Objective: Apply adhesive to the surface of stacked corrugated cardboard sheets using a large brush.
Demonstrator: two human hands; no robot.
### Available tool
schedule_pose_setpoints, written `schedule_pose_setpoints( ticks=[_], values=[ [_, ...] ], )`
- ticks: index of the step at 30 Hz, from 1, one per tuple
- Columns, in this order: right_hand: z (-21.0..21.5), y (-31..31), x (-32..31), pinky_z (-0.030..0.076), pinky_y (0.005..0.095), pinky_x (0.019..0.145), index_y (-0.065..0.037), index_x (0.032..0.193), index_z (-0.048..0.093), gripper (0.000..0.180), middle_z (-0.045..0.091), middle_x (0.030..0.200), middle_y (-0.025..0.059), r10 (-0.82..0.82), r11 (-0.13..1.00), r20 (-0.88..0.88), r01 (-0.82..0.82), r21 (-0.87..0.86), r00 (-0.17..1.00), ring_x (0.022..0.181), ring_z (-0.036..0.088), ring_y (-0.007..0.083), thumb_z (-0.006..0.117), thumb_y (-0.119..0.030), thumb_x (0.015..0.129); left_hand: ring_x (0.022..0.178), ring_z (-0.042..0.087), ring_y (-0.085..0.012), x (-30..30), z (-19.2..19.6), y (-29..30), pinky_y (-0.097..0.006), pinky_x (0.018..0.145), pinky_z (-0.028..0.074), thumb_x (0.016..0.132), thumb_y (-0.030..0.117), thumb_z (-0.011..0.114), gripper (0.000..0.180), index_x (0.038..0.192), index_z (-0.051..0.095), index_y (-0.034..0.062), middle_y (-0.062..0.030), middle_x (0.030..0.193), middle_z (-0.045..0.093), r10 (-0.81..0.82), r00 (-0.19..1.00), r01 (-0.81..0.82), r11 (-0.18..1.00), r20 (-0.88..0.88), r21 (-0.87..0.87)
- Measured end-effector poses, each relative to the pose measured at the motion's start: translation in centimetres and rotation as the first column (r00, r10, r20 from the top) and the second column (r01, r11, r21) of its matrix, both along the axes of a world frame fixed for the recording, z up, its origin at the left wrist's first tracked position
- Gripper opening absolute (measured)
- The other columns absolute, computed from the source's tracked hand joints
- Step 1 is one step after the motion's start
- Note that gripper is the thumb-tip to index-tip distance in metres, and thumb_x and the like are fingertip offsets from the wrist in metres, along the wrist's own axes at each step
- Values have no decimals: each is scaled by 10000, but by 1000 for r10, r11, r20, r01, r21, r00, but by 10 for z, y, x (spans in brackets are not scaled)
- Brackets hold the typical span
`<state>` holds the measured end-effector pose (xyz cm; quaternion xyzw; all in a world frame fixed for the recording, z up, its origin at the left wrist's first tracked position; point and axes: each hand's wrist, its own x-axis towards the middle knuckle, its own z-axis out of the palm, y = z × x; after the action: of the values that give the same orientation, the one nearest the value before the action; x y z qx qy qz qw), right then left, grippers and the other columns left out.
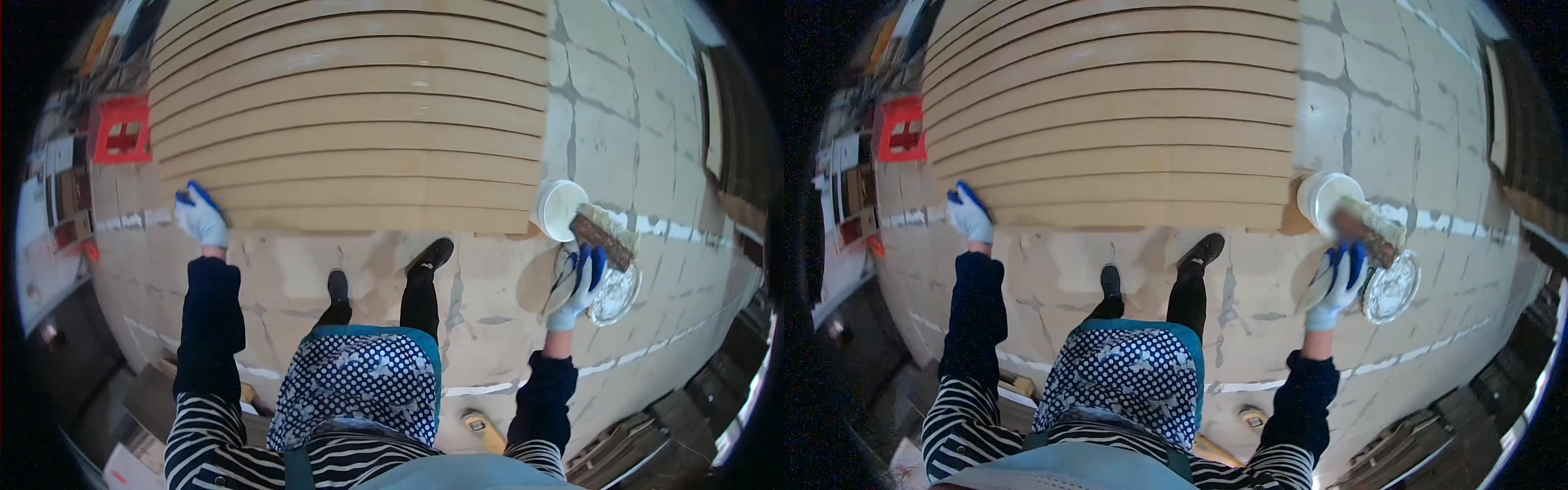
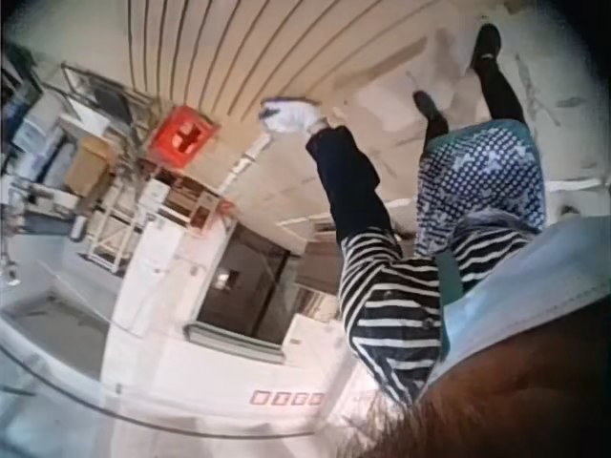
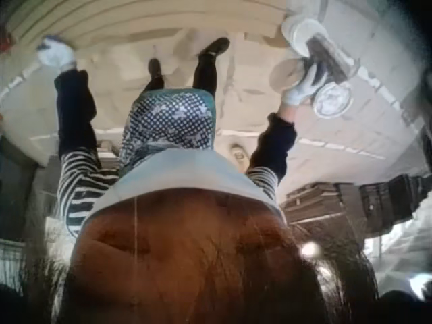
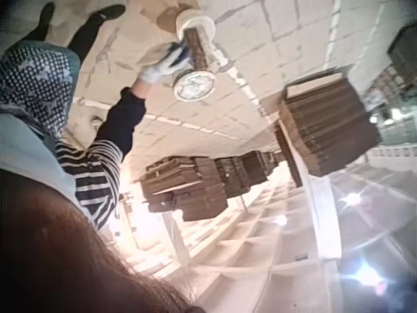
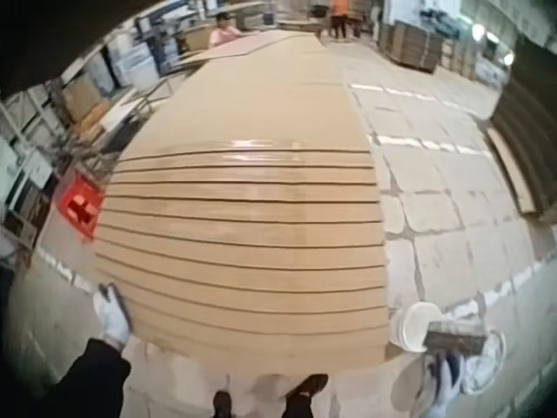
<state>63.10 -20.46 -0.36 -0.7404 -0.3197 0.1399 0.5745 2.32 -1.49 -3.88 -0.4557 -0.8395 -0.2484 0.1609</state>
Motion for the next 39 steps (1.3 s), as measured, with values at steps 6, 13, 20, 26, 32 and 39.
schedule_pose_setpoints(
  ticks=[6, 13, 20, 26, 32, 39],
  values=[
    [74, 40, -187, 422, 330, 831, -25, 1018, 583, 289, 560, 1013, 120, 457, 848, 498, -530, 6, 737, 970, 523, 242, 652, -37, 737, 714, 548, -300, -34, 6, 4, -374, 703, 431, 857, 343, 498, 386, 861, 581, -34, -187, 815, 601, -130, 991, 134, 953, -33, 270],
    [40, 187, -291, 439, 299, 650, -3, 854, 599, 141, 586, 796, 136, 584, 794, 244, -608, 29, 774, 729, 562, 217, 627, -111, 769, 866, 557, -380, -30, -36, 42, -453, 768, 415, 878, 467, 302, 523, 940, 589, 34, -218, 910, 597, 83, 904, 61, 946, 419, -317],
    [22, 177, -300, 415, 321, 512, 31, 687, 572, 252, 568, 614, 95, 555, 829, 170, -527, -185, 814, 530, 515, 181, 639, -202, 758, 833, 553, -386, -15, -19, 37, -451, 718, 413, 877, 482, 307, 521, 862, 581, 39, -205, 875, 602, 114, 878, 16, 964, 465, -266],
    [44, 309, -208, 387, 322, 491, 80, 723, 593, 334, 567, 599, 74, 323, 939, 116, -334, 86, 939, 503, 450, 135, 612, -247, 782, 794, 561, -376, -7, -19, 36, -454, 685, 414, 876, 467, 317, 500, 844, 583, 44, -200, 835, 603, 81, 897, 35, 967, 434, -253],
    [-14, 187, -268, 401, 329, 511, 22, 674, 558, 241, 532, 588, 102, 407, 913, 137, -405, -43, 903, 526, 482, 151, 631, -184, 775, 754, 574, -363, -6, -30, 34, -452, 661, 427, 867, 453, 351, 464, 811, 582, 55, -185, 782, 609, 71, 898, 19, 980, 435, -198],
    [56, 271, -313, 404, 330, 512, 9, 665, 564, 239, 550, 557, 88, 544, 833, -23, -536, 133, 839, 510, 499, 162, 628, -193, 775, 755, 560, -368, -9, -30, 33, -447, 655, 413, 881, 419, 361, 434, 823, 568, 42, -195, 799, 597, 86, 916, -5, 979, 392, -203]
  ],
)
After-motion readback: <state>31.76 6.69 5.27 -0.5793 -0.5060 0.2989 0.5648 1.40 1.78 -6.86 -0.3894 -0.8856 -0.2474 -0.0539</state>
